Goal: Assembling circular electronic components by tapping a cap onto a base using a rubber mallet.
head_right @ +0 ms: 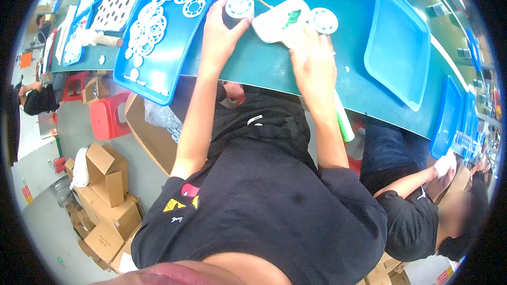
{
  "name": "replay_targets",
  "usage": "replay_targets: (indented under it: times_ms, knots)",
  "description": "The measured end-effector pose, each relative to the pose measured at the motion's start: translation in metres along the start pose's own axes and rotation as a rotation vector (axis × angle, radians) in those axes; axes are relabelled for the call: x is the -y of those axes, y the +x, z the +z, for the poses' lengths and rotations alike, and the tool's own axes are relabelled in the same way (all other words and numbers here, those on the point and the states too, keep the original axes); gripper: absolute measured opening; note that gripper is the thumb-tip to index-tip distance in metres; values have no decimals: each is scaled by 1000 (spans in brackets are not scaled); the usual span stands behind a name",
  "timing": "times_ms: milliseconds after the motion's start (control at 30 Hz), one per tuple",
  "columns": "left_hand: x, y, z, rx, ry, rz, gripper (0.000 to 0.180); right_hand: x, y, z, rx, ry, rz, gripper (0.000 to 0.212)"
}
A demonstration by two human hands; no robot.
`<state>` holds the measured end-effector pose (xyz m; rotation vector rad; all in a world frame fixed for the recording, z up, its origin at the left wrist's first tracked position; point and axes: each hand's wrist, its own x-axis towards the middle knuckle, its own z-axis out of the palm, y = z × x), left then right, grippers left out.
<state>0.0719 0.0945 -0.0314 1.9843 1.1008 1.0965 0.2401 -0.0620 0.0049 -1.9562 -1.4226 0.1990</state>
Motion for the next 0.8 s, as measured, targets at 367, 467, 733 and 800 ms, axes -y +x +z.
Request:
replay_targets:
  times_ms: [367, 467, 733, 800]
  knots:
    - [-4, -48, -27, -63, -125, -40, 80, 76, 28, 1, -54, 237, -237, 44]
    - [-5, -53, -27, -68, -156, -29, 78, 64, 60, 35, 139, -14, -384, 29]
    - [-8, -56, -31, -41, -102, 41, 80, 63, 111, 35, 326, -216, -444, 20]
    - [-6, -57, -34, -21, -66, 84, 80, 59, 122, 43, 424, -283, -440, 22]
